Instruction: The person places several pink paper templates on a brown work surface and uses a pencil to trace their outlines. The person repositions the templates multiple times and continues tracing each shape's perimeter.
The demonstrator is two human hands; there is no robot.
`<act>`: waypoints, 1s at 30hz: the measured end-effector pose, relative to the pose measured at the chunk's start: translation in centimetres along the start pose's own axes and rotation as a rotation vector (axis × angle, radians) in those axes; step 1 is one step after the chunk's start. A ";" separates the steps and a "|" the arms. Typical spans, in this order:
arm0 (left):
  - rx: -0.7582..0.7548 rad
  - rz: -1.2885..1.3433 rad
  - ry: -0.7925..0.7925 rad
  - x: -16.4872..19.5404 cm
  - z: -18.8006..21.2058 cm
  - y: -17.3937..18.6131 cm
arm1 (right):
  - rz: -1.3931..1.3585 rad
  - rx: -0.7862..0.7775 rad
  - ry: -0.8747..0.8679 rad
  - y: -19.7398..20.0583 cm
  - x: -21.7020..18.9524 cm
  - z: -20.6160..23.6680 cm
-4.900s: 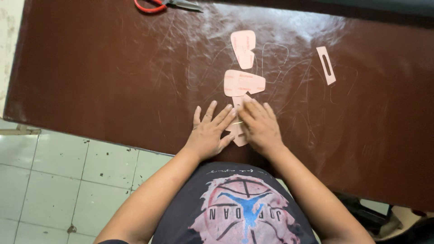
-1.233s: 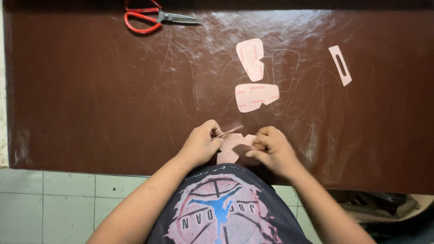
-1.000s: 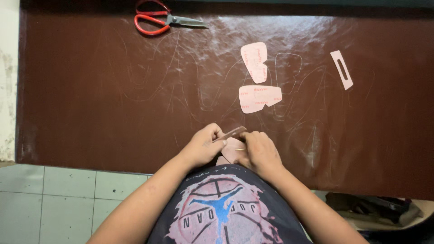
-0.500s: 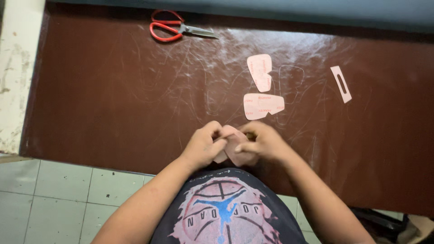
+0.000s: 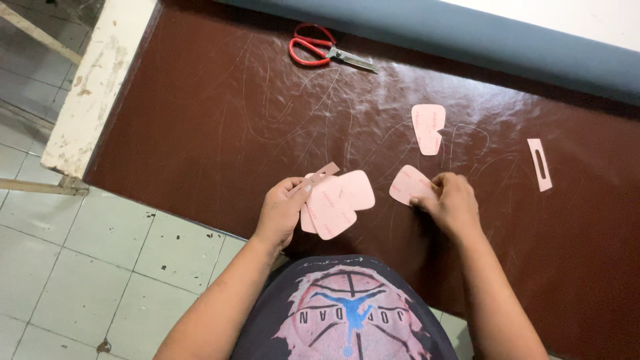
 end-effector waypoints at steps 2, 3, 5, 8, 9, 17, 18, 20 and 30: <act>-0.006 -0.039 -0.004 -0.2 0.0 0.1 | 0.023 -0.069 -0.049 -0.4 0.3 0.2; -0.011 -0.060 -0.002 -0.4 0.1 0.1 | 0.044 -0.094 -0.059 -0.7 0.4 0.4; -0.039 -0.105 0.026 -1.1 0.2 -0.4 | 0.064 -0.038 -0.009 -0.5 -0.2 1.1; -0.121 -0.204 0.052 -1.9 0.4 -1.9 | 0.076 0.187 0.182 0.4 -2.0 3.5; -0.149 -0.241 0.061 -2.2 0.6 -2.5 | 0.084 0.237 0.248 0.3 -2.6 4.6; -0.392 -0.453 0.158 -4.0 2.3 -6.8 | 0.017 0.173 0.117 -1.7 -2.0 7.7; -0.411 -0.476 0.149 -3.9 2.5 -7.1 | 0.039 0.204 0.155 -1.6 -2.7 8.2; -0.401 -0.446 0.184 -3.8 2.4 -7.1 | 0.044 0.237 0.182 -1.5 -3.4 8.9; -0.095 -0.694 -0.331 0.8 -1.4 -5.0 | -0.141 -0.103 -0.131 -3.5 1.3 5.0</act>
Point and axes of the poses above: each hand's wrist, its own z-axis away from the middle knuckle, its own y-axis out of the back of the hand, x = y × z, the point moved 9 cm from there along -z, towards the middle knuckle, and after that the axes turned 1 degree about -x, right-handed, at the moved point
